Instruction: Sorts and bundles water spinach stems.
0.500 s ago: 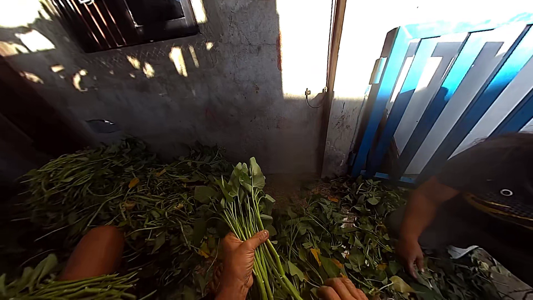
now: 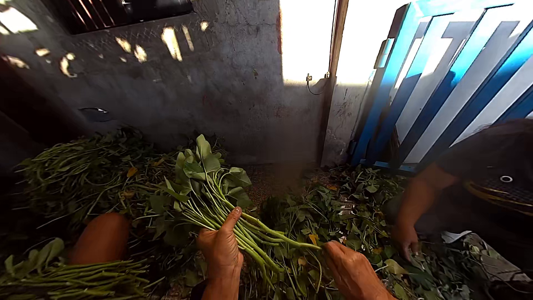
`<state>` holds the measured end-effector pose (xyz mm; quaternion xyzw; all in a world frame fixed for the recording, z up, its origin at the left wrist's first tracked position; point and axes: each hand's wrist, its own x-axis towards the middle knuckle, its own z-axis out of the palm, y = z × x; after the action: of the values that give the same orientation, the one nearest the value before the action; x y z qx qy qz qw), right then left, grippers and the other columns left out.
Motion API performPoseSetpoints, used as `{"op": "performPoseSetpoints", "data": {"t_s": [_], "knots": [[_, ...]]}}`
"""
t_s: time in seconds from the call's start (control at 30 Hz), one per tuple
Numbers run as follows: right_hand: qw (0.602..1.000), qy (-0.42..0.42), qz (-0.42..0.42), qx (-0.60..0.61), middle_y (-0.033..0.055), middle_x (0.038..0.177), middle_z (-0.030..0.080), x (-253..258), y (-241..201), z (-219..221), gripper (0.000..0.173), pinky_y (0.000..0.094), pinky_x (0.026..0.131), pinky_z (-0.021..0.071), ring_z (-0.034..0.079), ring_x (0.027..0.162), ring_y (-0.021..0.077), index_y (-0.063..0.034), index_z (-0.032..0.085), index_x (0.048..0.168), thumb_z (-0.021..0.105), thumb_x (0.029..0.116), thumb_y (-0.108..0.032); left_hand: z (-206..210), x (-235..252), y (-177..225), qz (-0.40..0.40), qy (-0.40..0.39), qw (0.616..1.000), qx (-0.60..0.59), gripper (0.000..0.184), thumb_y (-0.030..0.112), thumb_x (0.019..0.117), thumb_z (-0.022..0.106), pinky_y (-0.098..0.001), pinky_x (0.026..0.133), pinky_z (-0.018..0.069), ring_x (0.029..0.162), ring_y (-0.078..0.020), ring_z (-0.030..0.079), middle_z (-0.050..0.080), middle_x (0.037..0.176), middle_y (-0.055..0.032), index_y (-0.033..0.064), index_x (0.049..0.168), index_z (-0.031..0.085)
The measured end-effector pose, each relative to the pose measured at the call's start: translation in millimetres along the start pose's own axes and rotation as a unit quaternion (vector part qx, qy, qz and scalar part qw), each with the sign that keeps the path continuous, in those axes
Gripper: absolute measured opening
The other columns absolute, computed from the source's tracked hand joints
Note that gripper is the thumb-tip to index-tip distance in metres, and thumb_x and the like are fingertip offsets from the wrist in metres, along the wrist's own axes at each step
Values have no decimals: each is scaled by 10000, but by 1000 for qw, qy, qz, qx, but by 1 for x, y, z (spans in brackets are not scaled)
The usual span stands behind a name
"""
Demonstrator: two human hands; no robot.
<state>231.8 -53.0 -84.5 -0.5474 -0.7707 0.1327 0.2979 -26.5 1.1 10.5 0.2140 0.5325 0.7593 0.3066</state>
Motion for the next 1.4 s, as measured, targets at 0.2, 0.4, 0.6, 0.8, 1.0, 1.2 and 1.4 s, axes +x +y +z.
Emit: {"op": "performPoseSetpoints", "data": {"t_s": [0.2, 0.4, 0.6, 0.8, 1.0, 1.2, 1.4], "knots": [[603, 233, 435, 627, -5, 600, 463, 94, -5, 21, 212, 230, 405, 412, 413, 425, 77, -64, 529, 912, 432, 1076, -157, 16, -23, -13, 57, 33, 998, -15, 415, -166, 727, 806, -366, 660, 658, 734, -226, 745, 729, 844, -158, -82, 1089, 622], [906, -100, 397, 104, 219, 964, 695, 93, 75, 66, 489, 570, 833, 527, 677, 935, 361, 21, 715, 982, 548, 1032, -436, 1, 9, 16, 124, 85, 989, -3, 452, -128, 744, 816, -352, 711, 657, 803, -189, 744, 723, 903, -122, -48, 1137, 607], [863, -318, 291, -262, 278, 1528, 447, 50, 61, 148, 360, 713, 1007, 413, 432, 1370, 524, 12, 673, 1272, 619, 921, -48, -8, 16, 17, 86, 100, 991, 20, 467, -127, 727, 826, -357, 675, 658, 769, -207, 744, 721, 888, -141, -53, 1133, 607], [904, -357, 191, -136, 264, 1292, 650, 18, 71, 209, 356, 647, 959, 502, 614, 1214, 461, 12, 693, 1208, 557, 1011, -251, -5, 12, 16, 55, 84, 994, 34, 403, -119, 736, 826, -360, 653, 659, 743, -222, 746, 729, 856, -153, -70, 1086, 632], [880, -387, 265, -72, 293, 1480, 497, -4, 74, 234, 472, 667, 1028, 459, 486, 1359, 493, 15, 627, 1336, 625, 967, -278, -3, 7, 14, 28, 72, 996, 36, 387, -119, 740, 826, -361, 635, 658, 725, -227, 748, 733, 841, -161, -77, 1071, 630], [895, -174, 360, 196, 290, 1242, 652, 10, 65, 202, 450, 611, 1008, 490, 643, 1169, 427, 49, 554, 1367, 501, 1019, -230, -2, 6, 13, -3, 34, 999, 31, 373, -152, 789, 762, -410, 600, 664, 668, -296, 746, 727, 824, -201, -107, 1114, 584], [826, -21, 353, 440, 82, 841, 592, 23, 49, 136, 429, 364, 586, 471, 519, 636, 152, -27, 519, 1437, 435, 1079, -250, 1, 3, 4, -14, -23, 998, 65, 376, -171, 761, 771, -399, 583, 659, 643, -300, 742, 729, 791, -197, -109, 1086, 592]]}}
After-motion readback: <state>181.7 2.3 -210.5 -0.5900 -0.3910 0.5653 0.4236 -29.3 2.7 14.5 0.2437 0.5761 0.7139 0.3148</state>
